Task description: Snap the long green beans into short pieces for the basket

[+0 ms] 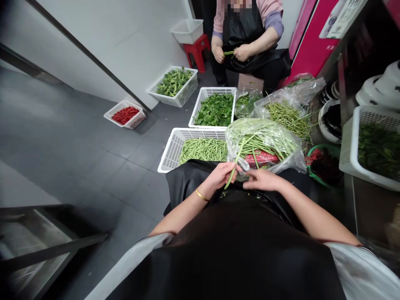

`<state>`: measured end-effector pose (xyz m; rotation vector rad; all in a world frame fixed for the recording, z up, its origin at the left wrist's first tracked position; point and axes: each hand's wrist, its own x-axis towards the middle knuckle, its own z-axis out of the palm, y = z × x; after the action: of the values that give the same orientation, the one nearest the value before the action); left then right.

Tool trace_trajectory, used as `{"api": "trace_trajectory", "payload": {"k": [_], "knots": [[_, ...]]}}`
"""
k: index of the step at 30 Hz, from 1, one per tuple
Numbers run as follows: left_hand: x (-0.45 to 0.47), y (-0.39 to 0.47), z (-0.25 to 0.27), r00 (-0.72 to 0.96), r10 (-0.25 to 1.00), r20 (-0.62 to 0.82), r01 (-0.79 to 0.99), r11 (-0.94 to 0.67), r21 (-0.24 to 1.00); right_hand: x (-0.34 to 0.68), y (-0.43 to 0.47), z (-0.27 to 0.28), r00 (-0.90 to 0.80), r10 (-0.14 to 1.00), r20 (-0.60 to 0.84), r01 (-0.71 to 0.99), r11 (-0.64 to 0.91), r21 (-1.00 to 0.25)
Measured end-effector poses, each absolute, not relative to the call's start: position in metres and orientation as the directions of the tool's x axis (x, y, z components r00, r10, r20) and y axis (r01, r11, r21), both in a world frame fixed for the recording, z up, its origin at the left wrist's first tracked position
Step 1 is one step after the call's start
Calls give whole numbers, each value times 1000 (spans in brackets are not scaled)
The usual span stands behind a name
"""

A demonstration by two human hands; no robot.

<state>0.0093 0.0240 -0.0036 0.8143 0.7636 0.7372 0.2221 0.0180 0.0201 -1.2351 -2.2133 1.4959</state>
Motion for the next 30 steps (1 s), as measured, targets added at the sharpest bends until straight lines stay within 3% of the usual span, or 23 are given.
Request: {"api": "trace_trajectory", "payload": {"k": [2, 5, 7, 10, 12, 15, 18, 21, 24, 27, 30], "knots": [[13, 20, -3, 589, 761, -271, -214, 471, 856, 227, 38, 20, -429, 874, -228, 299, -101, -949], [15, 20, -5, 611, 739, -284, -177, 478, 861, 221, 48, 22, -160, 979, -129, -25, -134, -991], [13, 26, -7, 503, 809, -303, -285, 486, 826, 214, 42, 22, -54, 996, -73, -63, -77, -995], [8, 38, -9, 200, 912, -357, -531, 407, 743, 203, 27, 17, 12, 999, -39, -44, -38, -998], [9, 42, -10, 101, 924, -369, -554, 360, 750, 198, 19, 8, -63, 993, -97, -33, -99, -995], [19, 37, -12, 218, 922, -321, -325, 379, 866, 191, 14, -6, -255, 951, -177, 87, -160, -983], [28, 29, -14, 338, 908, -249, -40, 279, 960, 193, 15, -9, -325, 944, -50, 375, 80, -924], [27, 26, -12, 386, 913, -134, 143, 84, 986, 205, 21, 0, -503, 863, 44, 551, 359, -754], [21, 27, -7, 516, 849, -109, 249, -27, 968, 220, 26, 15, -676, 736, -27, 535, 466, -704], [17, 29, -4, 625, 772, -113, 276, -84, 957, 228, 27, 22, -769, 626, -133, 480, 427, -766], [19, 26, -7, 646, 752, -129, 256, -55, 965, 225, 24, 13, -733, 666, -141, 506, 395, -767]]}}
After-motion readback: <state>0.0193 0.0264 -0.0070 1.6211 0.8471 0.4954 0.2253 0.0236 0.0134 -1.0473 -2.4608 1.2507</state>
